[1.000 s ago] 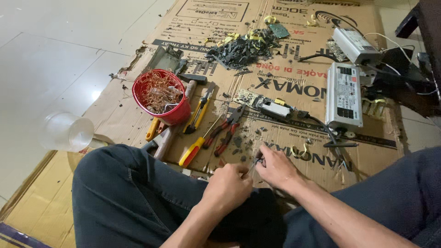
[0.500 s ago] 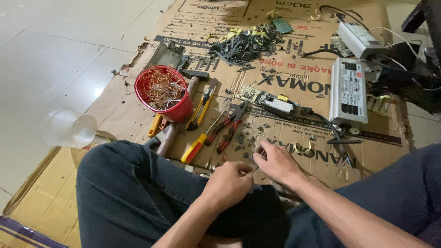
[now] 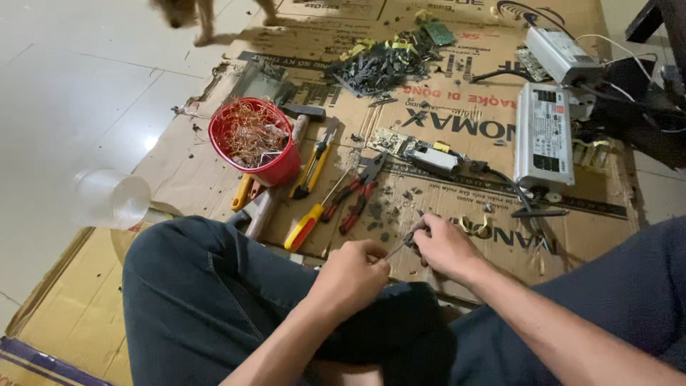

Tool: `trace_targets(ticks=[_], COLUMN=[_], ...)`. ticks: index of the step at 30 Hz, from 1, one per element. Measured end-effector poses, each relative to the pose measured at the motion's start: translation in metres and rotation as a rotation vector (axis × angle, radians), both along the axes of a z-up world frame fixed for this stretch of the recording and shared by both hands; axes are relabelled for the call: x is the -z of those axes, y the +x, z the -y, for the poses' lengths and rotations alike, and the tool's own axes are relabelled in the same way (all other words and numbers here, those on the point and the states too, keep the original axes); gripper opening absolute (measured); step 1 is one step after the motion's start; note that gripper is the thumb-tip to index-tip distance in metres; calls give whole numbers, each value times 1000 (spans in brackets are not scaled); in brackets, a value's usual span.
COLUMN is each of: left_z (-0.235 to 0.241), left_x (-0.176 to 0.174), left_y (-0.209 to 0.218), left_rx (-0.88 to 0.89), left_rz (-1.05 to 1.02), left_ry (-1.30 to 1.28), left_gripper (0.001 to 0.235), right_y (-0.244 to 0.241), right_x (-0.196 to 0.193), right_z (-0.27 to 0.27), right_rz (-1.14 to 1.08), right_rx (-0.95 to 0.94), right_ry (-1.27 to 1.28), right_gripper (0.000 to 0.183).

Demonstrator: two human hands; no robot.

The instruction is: The person sits on the floor and uses pliers to strip wires and remove components from a small electronic device. They separate the parts and place them on the cardboard surface.

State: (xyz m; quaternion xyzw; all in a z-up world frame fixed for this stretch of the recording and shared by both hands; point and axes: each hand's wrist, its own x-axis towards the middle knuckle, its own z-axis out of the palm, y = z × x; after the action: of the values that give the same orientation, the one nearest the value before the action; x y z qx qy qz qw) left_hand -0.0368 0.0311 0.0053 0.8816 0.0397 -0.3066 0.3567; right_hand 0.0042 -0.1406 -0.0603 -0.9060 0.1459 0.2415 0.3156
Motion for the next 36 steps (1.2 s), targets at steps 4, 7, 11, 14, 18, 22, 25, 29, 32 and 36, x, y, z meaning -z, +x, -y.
trace_targets(ticks=[4,7,11,14,18,22,25,29,32,36], left_z=[-3,1,7,13,20,23,27,34,45,54], left_x=[15,15,17,25,24,25,11,19,23,4], left_y=[-12,-13,-4,5,11,16,20,28,31,40], left_rx=[21,35,2,-13,-21,-16,26,76,129,194], left_rz=[113,103,90,88,102,111,104,106,133,163], left_ry=[242,264,214,171,159,192,233,306,337,303], left_gripper=[41,40,37,35,34,32,37,31,30,42], right_y=[-11,-4,3,2,-2,9,10,17,17,13], right_x=[11,16,28,29,9,58,57,75,81,35], right_z=[2,8,18,26,15,23,21,28,31,22], right_rz=[35,46,58,55,62,169,191,230,253,157], right_rx=[-55,13,-3,24,0,-82,-113,-235,-270,-385], right_ry=[47,132,-22,-46,-21,-48,-73,-57,-70,-101], right_gripper=[36,35,31,33,41,33,27,25,22,23])
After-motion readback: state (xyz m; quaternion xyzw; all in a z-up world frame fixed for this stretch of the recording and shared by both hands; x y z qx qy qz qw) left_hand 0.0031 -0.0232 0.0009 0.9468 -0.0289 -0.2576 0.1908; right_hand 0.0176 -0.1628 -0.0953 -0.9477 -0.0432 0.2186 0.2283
